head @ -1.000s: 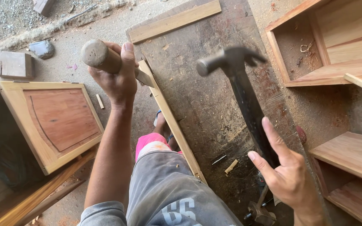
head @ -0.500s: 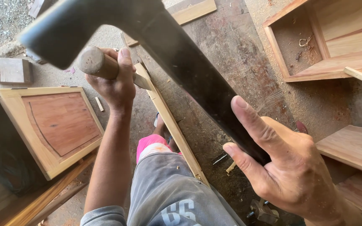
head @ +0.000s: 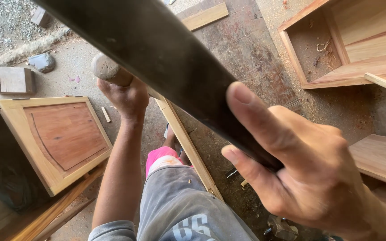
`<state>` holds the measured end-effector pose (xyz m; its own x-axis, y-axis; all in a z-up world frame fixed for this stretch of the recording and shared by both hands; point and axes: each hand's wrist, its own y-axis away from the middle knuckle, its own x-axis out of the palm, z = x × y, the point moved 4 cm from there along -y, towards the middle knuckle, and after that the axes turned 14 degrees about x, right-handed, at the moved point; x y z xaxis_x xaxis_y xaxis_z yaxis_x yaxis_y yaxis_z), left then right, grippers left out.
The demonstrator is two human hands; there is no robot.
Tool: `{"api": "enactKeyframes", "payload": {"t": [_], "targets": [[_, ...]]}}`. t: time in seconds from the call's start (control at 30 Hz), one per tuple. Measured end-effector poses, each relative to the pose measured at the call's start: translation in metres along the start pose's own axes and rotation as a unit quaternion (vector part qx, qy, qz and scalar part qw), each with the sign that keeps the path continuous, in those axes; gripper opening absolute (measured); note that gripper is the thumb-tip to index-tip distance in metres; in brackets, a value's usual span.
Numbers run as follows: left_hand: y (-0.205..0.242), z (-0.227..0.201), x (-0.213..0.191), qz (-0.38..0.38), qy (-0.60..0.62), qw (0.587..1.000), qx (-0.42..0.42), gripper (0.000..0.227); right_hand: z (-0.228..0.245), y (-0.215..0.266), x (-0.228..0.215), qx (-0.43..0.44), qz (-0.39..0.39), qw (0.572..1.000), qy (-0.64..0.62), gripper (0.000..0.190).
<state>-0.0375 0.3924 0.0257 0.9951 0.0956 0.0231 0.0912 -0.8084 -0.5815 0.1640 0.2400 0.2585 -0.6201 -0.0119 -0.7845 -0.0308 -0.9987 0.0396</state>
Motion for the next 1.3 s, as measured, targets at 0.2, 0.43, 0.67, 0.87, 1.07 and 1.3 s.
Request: {"api": "enactKeyframes", "payload": {"t": [0.2, 0.43, 0.67, 0.87, 1.07, 1.3], "targets": [[0.007, 0.010, -0.003, 0.036, -0.027, 0.997, 0.069, 0.012, -0.017, -0.014, 0.029, 0.062, 0.132, 0.978, 0.151, 0.083], [0.009, 0.004, -0.001, 0.059, -0.231, 0.954, 0.184, 0.011, 0.000, -0.003, 0.009, -0.002, 0.070, 0.996, 0.060, 0.075], [0.004, 0.018, 0.008, 0.014, 0.005, 0.999, -0.039, 0.013, -0.033, -0.005, 0.042, 0.128, 0.195, 0.959, 0.161, 0.076], [0.016, 0.036, 0.001, 0.057, -0.071, 0.996, 0.006, 0.008, -0.021, 0.015, 0.023, 0.044, 0.091, 0.991, 0.090, 0.071], [0.017, 0.003, 0.002, 0.036, -0.005, 0.999, -0.019, 0.004, -0.025, 0.029, 0.019, 0.086, 0.115, 0.987, 0.075, 0.072], [0.023, -0.007, -0.002, 0.030, -0.029, 0.999, -0.016, 0.005, -0.024, 0.036, 0.016, 0.061, 0.078, 0.993, 0.065, 0.071]]}}
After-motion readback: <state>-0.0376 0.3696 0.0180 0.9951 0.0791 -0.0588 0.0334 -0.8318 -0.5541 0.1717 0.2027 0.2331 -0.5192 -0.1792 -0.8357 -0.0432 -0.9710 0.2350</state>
